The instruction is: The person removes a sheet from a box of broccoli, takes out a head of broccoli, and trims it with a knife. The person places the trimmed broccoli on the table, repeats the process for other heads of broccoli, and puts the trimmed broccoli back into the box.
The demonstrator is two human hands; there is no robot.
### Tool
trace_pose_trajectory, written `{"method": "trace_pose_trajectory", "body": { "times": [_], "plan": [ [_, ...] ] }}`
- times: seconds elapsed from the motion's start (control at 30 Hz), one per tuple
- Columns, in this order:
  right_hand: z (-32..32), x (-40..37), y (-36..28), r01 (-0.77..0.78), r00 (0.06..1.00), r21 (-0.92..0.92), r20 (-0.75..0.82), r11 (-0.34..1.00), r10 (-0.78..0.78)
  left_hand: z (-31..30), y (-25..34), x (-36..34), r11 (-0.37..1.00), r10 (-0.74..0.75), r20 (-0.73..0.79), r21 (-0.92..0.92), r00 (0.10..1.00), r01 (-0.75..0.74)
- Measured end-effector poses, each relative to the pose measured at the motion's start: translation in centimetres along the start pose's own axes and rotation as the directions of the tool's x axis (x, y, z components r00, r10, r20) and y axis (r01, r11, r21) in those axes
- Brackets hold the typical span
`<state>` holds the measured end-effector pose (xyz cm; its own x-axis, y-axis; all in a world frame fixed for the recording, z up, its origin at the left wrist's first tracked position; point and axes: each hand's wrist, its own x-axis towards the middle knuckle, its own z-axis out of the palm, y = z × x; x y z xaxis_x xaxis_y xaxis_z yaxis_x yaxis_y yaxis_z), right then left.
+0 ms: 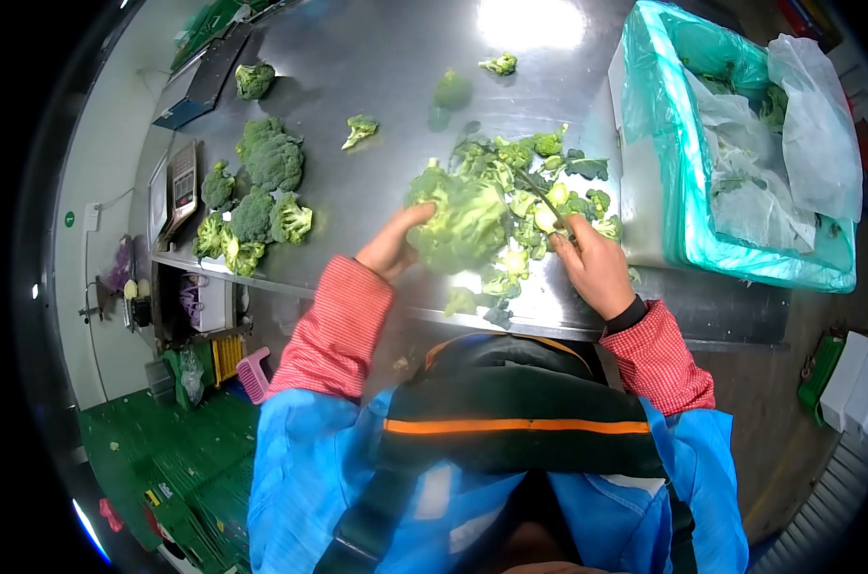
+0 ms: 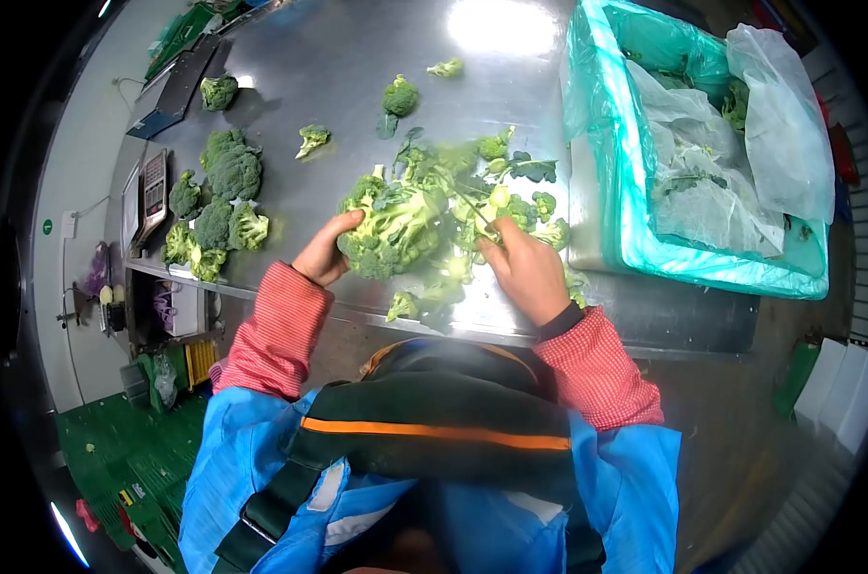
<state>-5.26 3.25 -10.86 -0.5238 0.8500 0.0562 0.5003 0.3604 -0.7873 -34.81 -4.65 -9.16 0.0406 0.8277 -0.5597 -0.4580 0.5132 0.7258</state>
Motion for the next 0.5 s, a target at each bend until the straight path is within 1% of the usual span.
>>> {"method": "trace_pose_trajectory", "body": {
  "times": [0.03,0.07,0.13,0.23,0.27,0.3,0.37,0.4,0.43,0.5],
  "plan": [
    [-0.3,0.0,-0.6,-0.008,1.0,0.064,-0.006,0.998,0.008,0.0,0.8,0.0,0.999,-0.052,0.043,0.017,0.998,0.051],
    [-0.3,0.2,-1.0,-0.043,0.999,0.187,0.026,0.981,0.039,0.4,1.2,-0.1,0.997,-0.063,0.055,0.051,0.997,0.06],
    [-0.2,1.0,-1.6,-0.123,0.991,0.418,0.097,0.9,0.091,2.5,2.6,-0.6,0.989,-0.09,0.082,0.124,0.992,0.08],
    [1.2,1.4,-0.9,-0.147,0.989,0.404,0.09,0.903,0.12,3.1,1.7,-0.6,0.997,0.005,0.11,0.072,0.994,-0.013],
    [2.0,1.3,0.0,-0.225,0.974,0.636,0.12,0.738,0.194,2.8,1.5,-0.8,0.996,0.027,0.177,0.076,0.984,-0.041],
    [1.8,1.2,-0.2,-0.247,0.968,0.64,0.127,0.728,0.217,3.1,1.2,-1.0,0.973,0.086,0.144,0.2,0.986,-0.114],
    [1.3,0.9,-0.9,-0.294,0.953,0.645,0.146,0.705,0.264,4.2,0.1,-1.1,0.869,0.212,0.097,0.437,0.972,-0.233],
    [1.7,0.9,-0.7,-0.294,0.955,0.587,0.143,0.754,0.261,4.4,-1.0,-0.3,0.805,0.321,0.069,0.505,0.945,-0.31],
    [2.0,0.7,-0.5,-0.291,0.956,0.59,0.149,0.753,0.253,5.0,-1.8,0.2,0.728,0.426,0.04,0.579,0.904,-0.368],
    [2.3,0.3,-0.5,-0.28,0.96,0.598,0.159,0.751,0.231,6.0,-2.2,0.3,0.769,0.441,-0.07,0.544,0.895,-0.336]
  ]
}}
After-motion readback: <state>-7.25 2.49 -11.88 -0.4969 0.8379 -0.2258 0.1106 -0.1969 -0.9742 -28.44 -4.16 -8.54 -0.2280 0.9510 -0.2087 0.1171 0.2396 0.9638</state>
